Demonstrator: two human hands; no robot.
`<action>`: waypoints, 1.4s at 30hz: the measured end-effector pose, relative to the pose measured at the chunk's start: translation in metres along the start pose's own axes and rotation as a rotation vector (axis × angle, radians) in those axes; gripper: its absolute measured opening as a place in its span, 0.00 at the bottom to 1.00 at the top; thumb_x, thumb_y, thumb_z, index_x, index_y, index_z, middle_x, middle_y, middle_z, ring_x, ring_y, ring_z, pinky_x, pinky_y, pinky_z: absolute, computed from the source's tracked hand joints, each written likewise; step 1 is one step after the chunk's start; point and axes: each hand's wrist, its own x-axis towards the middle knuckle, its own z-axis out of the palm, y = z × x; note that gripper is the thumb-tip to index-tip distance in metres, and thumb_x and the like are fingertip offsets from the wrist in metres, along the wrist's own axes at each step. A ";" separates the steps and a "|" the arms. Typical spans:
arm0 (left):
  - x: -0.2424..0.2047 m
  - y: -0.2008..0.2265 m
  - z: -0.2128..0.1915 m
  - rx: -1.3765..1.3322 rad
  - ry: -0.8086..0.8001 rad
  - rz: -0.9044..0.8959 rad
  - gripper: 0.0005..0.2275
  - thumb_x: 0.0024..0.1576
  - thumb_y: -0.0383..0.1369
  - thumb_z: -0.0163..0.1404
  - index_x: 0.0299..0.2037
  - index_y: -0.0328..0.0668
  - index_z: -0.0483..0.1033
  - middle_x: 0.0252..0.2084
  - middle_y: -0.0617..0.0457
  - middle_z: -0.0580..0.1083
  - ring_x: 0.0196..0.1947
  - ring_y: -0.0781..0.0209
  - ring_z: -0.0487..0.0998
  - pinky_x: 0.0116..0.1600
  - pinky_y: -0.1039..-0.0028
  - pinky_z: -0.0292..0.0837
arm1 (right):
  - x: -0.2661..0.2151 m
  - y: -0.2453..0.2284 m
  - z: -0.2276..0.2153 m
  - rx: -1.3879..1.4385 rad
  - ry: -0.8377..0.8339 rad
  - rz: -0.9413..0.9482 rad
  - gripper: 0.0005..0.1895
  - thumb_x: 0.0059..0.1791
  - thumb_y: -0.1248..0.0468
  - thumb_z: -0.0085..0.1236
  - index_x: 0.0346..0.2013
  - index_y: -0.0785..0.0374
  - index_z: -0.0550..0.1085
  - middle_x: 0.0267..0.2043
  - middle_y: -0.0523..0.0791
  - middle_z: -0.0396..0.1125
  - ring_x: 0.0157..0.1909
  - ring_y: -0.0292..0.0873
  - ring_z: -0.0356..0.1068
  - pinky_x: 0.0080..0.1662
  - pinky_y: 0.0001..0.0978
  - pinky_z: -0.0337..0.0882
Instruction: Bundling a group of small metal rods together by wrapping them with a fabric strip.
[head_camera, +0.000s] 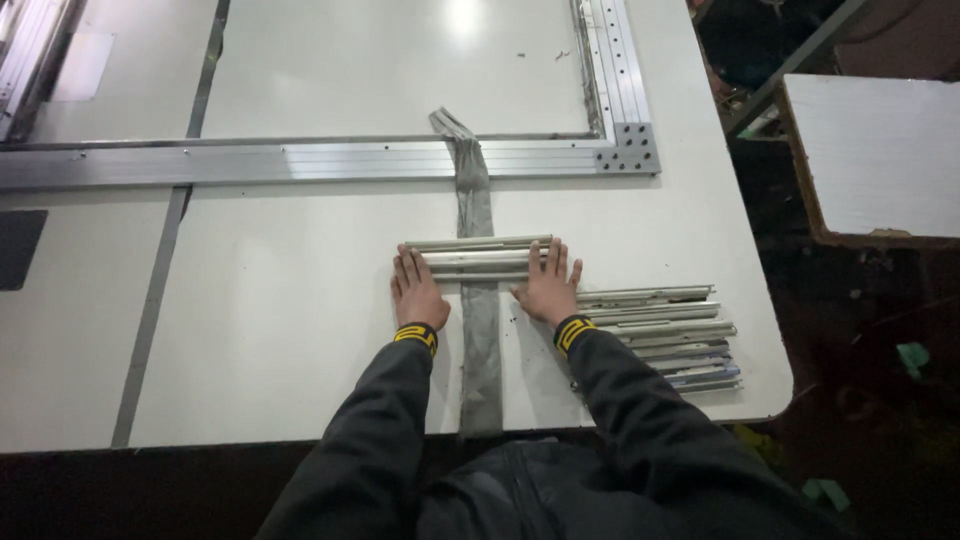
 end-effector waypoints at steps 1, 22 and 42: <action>0.003 0.000 0.003 -0.001 0.000 0.003 0.47 0.49 0.27 0.50 0.77 0.36 0.32 0.80 0.39 0.29 0.80 0.40 0.30 0.79 0.51 0.36 | -0.001 -0.001 -0.004 -0.001 0.002 0.002 0.53 0.51 0.40 0.51 0.79 0.53 0.34 0.81 0.58 0.20 0.81 0.59 0.18 0.72 0.68 0.19; 0.013 0.028 0.010 0.185 0.047 0.348 0.33 0.67 0.48 0.30 0.78 0.40 0.36 0.81 0.44 0.34 0.80 0.48 0.30 0.78 0.53 0.23 | 0.008 -0.014 0.013 -0.166 0.226 -0.264 0.38 0.57 0.55 0.37 0.79 0.58 0.39 0.83 0.50 0.29 0.82 0.51 0.27 0.74 0.59 0.21; -0.044 0.142 0.034 -0.064 0.067 0.585 0.22 0.61 0.39 0.52 0.65 0.51 0.67 0.61 0.53 0.70 0.58 0.51 0.77 0.57 0.64 0.77 | -0.037 0.171 -0.008 0.123 0.453 -0.105 0.15 0.55 0.59 0.52 0.56 0.43 0.77 0.51 0.37 0.71 0.56 0.41 0.73 0.62 0.44 0.64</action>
